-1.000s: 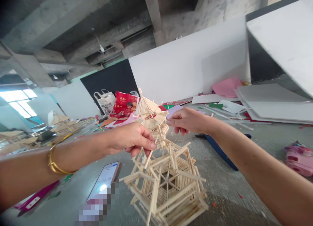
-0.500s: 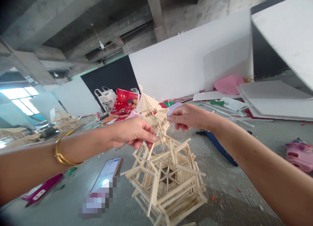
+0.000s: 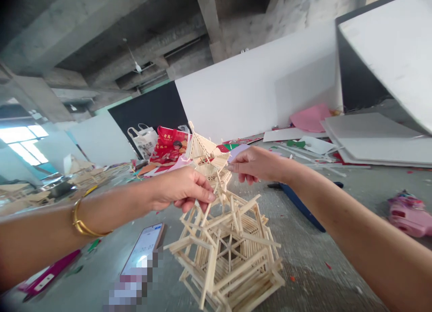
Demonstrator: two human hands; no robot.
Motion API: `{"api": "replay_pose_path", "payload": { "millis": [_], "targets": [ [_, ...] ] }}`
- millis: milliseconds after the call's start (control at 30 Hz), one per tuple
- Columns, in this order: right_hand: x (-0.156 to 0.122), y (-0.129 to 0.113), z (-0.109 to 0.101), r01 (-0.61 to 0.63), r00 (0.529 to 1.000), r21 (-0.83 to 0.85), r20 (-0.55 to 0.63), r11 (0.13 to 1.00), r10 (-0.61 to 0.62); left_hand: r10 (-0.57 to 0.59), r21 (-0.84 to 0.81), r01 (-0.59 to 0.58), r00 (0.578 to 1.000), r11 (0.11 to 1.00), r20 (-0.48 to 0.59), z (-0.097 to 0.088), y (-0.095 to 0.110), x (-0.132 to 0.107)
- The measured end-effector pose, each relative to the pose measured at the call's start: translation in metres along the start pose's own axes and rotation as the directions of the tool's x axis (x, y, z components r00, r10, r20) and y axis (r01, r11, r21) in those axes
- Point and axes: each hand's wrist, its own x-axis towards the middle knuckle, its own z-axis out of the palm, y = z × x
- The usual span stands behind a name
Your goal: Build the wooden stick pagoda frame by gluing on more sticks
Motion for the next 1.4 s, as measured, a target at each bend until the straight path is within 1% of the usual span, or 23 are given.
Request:
{"api": "replay_pose_path", "payload": {
  "millis": [233, 467, 667, 800, 967, 1133, 1400],
  "targets": [
    [0.0006, 0.0006, -0.0004, 0.012, 1.0, -0.011, 0.011, 1.0, -0.011, 0.014, -0.012, -0.014, 1.0, 1.0, 0.007, -0.0002, -0.0018, -0.0012],
    [-0.0004, -0.002, 0.0, -0.006, 1.0, 0.001, -0.008, 1.0, 0.006, 0.019, -0.008, -0.019, 1.0, 1.0, -0.003, -0.0005, -0.0025, -0.0019],
    [0.0006, 0.0024, -0.0015, 0.013, 1.0, 0.02, 0.01, 1.0, -0.013, 0.025, -0.017, -0.025, 0.999, 1.0, 0.022, -0.0005, -0.002, -0.0019],
    [0.0018, 0.0047, -0.0022, -0.001, 1.0, 0.01, 0.016, 1.0, 0.001, 0.026, -0.028, -0.026, 0.999, 0.999, 0.031, -0.0008, -0.0027, -0.0014],
    [0.0012, 0.0019, -0.0021, -0.024, 1.0, 0.008, 0.009, 1.0, 0.024, 0.032, -0.032, -0.031, 0.999, 0.999, 0.033, -0.0009, -0.0025, -0.0007],
    [0.0012, 0.0022, -0.002, -0.027, 1.0, 0.02, 0.011, 0.999, 0.027, 0.035, -0.009, -0.035, 0.999, 0.999, 0.014, -0.0008, -0.0016, -0.0015],
    [0.002, 0.0032, -0.0008, -0.027, 1.0, 0.02, 0.016, 0.999, 0.027, 0.037, -0.045, -0.036, 0.999, 0.998, 0.027, -0.0001, -0.0027, -0.0026]
  ]
}}
